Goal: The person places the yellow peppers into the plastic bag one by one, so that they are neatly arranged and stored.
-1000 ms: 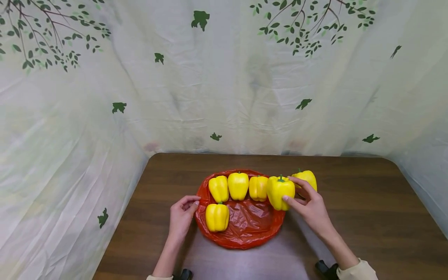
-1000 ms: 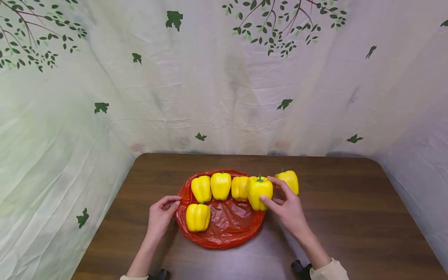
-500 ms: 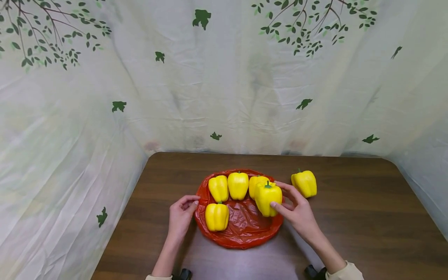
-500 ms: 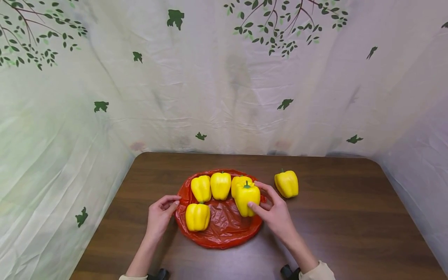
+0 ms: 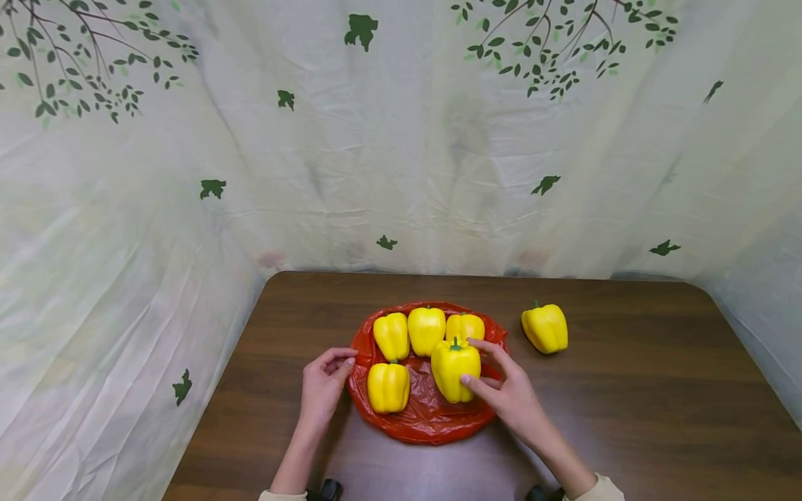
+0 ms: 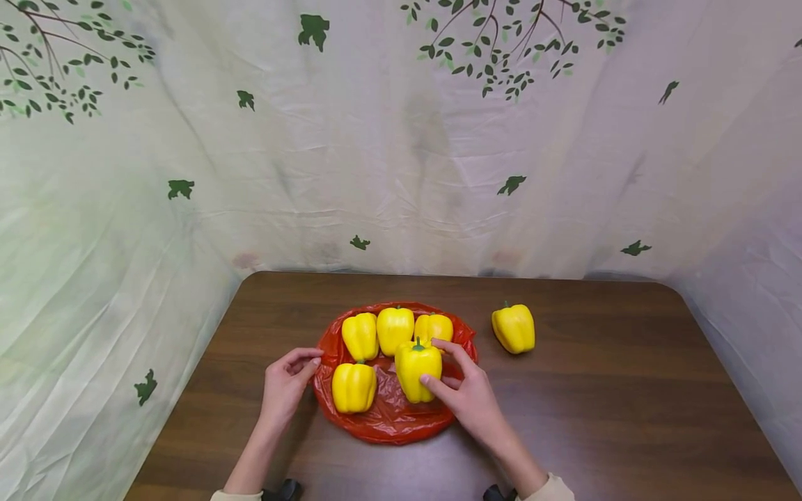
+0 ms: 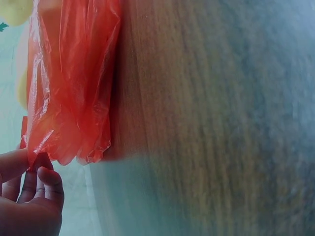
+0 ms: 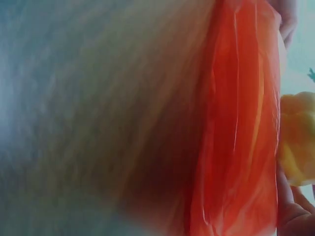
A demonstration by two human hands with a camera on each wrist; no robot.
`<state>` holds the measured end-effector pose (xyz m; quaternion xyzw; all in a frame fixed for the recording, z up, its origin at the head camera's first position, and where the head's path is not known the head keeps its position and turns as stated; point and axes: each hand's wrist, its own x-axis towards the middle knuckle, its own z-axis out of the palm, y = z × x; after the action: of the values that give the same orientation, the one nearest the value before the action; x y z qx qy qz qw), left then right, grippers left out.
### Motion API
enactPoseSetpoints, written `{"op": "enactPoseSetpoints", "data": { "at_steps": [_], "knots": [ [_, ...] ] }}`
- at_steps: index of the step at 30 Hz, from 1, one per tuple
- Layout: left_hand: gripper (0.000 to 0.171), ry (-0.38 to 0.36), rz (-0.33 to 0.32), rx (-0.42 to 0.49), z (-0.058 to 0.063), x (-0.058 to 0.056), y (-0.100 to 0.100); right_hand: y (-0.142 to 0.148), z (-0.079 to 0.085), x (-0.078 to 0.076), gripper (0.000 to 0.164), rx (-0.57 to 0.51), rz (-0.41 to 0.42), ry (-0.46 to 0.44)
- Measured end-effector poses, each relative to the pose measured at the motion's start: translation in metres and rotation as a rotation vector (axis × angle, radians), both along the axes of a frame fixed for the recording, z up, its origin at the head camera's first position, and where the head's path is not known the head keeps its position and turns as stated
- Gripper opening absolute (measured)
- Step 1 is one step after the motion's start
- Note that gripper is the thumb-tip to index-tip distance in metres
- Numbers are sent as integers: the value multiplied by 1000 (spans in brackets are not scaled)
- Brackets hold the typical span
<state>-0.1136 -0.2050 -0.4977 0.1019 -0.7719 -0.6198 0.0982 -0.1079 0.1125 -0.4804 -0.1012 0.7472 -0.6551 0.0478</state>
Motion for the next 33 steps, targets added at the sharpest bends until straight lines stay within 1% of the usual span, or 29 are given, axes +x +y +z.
{"op": "enactPoseSetpoints", "data": {
  "at_steps": [7,11,14,17,22,28,33],
  "knots": [
    [11,-25,-14,3,1,1,1,-12,-5,3,54,21,19,-56],
    [11,-34,-16,-1,1,1,2,-20,-10,3,54,63,26,-85],
    [11,-28,-12,-1,1,1,2,-24,-14,2,53,111,36,-85],
    [11,-22,-11,-2,1,1,3,-27,-17,1,53,131,55,-77],
    [12,-36,-11,-6,-1,1,3,-31,-22,1,54,150,80,-75],
    [12,-41,-19,-13,1,1,4,-36,-25,-1,54,154,68,-81],
    [12,-51,-21,-9,2,2,4,-41,-24,-3,52,201,43,-92]
  ]
}}
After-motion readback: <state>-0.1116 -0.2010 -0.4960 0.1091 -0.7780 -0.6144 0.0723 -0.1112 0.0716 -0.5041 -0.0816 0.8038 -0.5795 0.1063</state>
